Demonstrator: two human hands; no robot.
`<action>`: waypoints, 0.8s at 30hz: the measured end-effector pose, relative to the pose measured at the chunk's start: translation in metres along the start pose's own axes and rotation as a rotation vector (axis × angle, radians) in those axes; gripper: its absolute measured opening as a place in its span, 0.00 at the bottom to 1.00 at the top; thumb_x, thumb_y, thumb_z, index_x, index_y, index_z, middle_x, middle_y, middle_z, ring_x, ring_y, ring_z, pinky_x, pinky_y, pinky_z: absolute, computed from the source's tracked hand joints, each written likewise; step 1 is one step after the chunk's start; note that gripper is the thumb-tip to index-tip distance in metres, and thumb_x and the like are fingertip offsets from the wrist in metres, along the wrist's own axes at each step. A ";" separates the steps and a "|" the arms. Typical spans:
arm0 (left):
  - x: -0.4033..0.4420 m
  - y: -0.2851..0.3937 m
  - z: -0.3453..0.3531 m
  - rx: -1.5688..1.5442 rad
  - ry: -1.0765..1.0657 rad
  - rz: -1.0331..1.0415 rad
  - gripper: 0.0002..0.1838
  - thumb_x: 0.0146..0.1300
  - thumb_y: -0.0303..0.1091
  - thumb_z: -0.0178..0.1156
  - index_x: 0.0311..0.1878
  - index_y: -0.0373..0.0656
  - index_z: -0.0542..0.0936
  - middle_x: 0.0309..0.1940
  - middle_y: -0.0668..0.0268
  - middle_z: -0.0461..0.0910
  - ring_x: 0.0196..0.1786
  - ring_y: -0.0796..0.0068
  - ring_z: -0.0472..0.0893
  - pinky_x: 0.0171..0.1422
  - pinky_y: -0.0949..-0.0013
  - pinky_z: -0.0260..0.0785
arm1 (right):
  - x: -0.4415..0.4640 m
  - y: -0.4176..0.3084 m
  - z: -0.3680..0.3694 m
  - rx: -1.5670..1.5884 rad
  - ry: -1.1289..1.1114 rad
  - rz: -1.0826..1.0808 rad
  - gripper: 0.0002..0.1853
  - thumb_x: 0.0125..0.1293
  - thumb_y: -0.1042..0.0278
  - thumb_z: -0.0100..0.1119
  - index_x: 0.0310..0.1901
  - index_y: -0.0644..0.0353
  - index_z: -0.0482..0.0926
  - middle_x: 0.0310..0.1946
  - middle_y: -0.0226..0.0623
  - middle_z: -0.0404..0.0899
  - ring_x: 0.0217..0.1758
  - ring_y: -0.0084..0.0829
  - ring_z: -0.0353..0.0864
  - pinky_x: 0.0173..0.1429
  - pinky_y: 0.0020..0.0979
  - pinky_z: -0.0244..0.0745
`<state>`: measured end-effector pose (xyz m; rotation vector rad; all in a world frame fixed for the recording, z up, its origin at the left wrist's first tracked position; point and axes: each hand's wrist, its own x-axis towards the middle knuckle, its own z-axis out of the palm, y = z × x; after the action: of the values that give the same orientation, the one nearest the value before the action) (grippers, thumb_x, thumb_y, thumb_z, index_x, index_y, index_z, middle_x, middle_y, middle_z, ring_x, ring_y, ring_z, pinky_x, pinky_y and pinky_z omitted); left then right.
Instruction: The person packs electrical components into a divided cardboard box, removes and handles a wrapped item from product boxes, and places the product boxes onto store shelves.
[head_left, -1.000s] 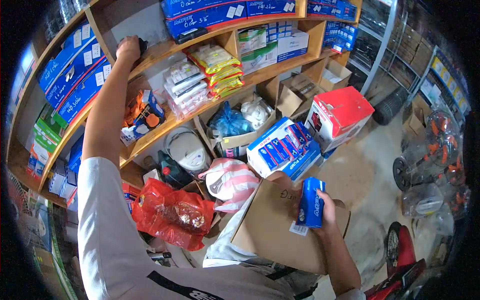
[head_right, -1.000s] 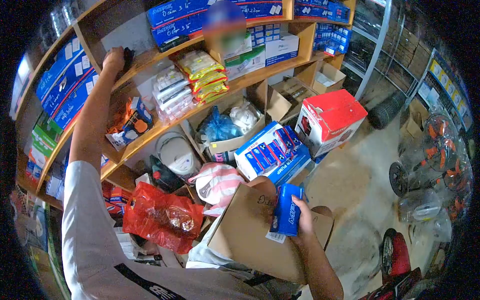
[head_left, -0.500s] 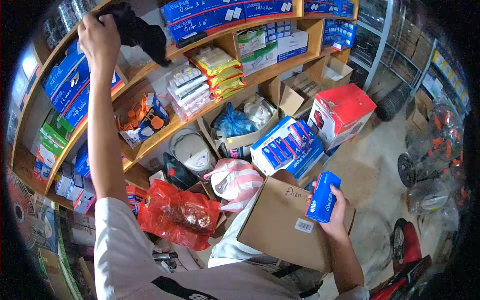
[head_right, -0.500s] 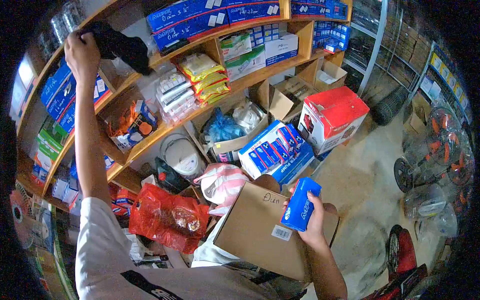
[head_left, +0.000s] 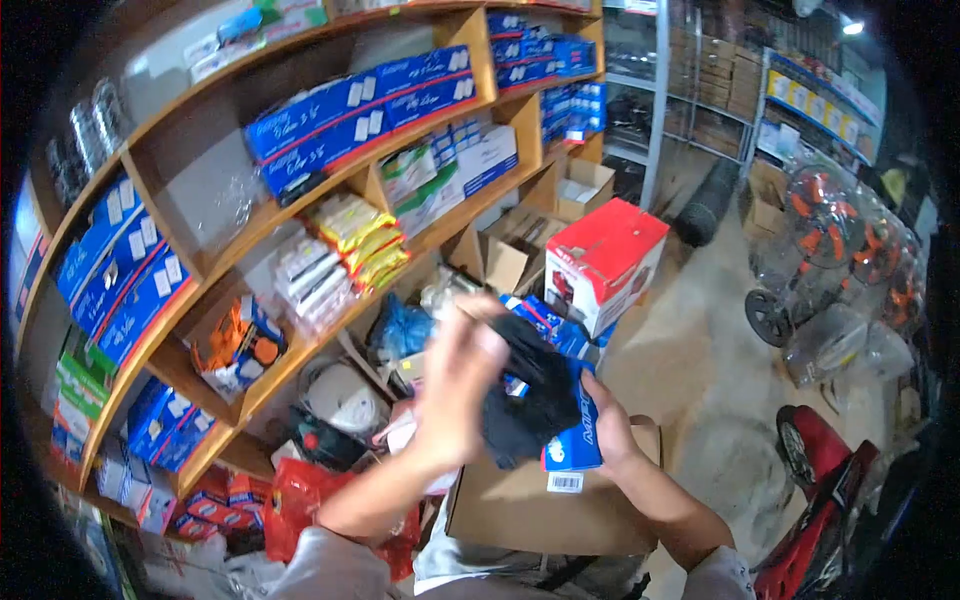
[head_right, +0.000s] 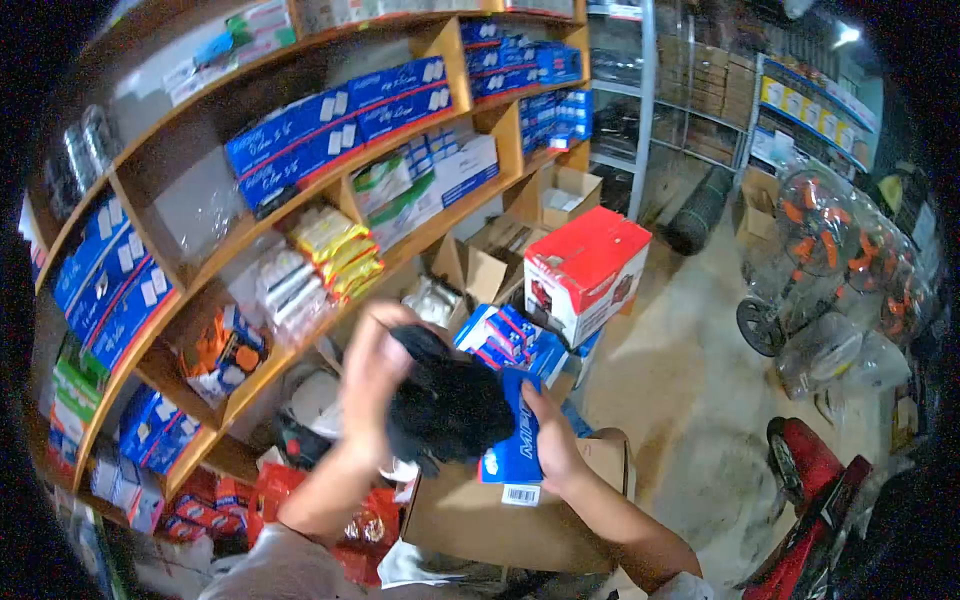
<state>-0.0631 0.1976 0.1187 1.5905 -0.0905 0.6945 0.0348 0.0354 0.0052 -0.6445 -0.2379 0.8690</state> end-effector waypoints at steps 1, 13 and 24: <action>-0.003 -0.013 0.025 0.199 -0.061 0.237 0.13 0.73 0.38 0.58 0.54 0.41 0.76 0.55 0.58 0.80 0.58 0.62 0.77 0.66 0.61 0.67 | 0.000 -0.006 0.004 0.029 -0.113 -0.095 0.24 0.83 0.51 0.45 0.72 0.54 0.68 0.67 0.35 0.77 0.64 0.32 0.80 0.72 0.37 0.75; -0.052 -0.068 0.063 0.440 -0.129 -0.041 0.43 0.76 0.44 0.56 0.82 0.31 0.48 0.78 0.31 0.52 0.80 0.33 0.56 0.83 0.46 0.48 | 0.031 0.016 -0.021 -0.067 -0.034 -0.348 0.26 0.80 0.49 0.55 0.73 0.50 0.67 0.63 0.33 0.75 0.63 0.28 0.78 0.66 0.32 0.76; -0.046 -0.087 0.064 0.366 -0.037 0.041 0.39 0.78 0.40 0.50 0.81 0.27 0.48 0.79 0.38 0.55 0.82 0.43 0.57 0.85 0.53 0.45 | 0.017 -0.006 -0.010 -0.542 -0.115 -0.471 0.38 0.77 0.55 0.59 0.82 0.53 0.54 0.66 0.37 0.72 0.67 0.28 0.73 0.73 0.32 0.67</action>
<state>-0.0370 0.1369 0.0218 1.9562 -0.0238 0.7434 0.0544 0.0416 -0.0001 -0.9911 -0.7145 0.3796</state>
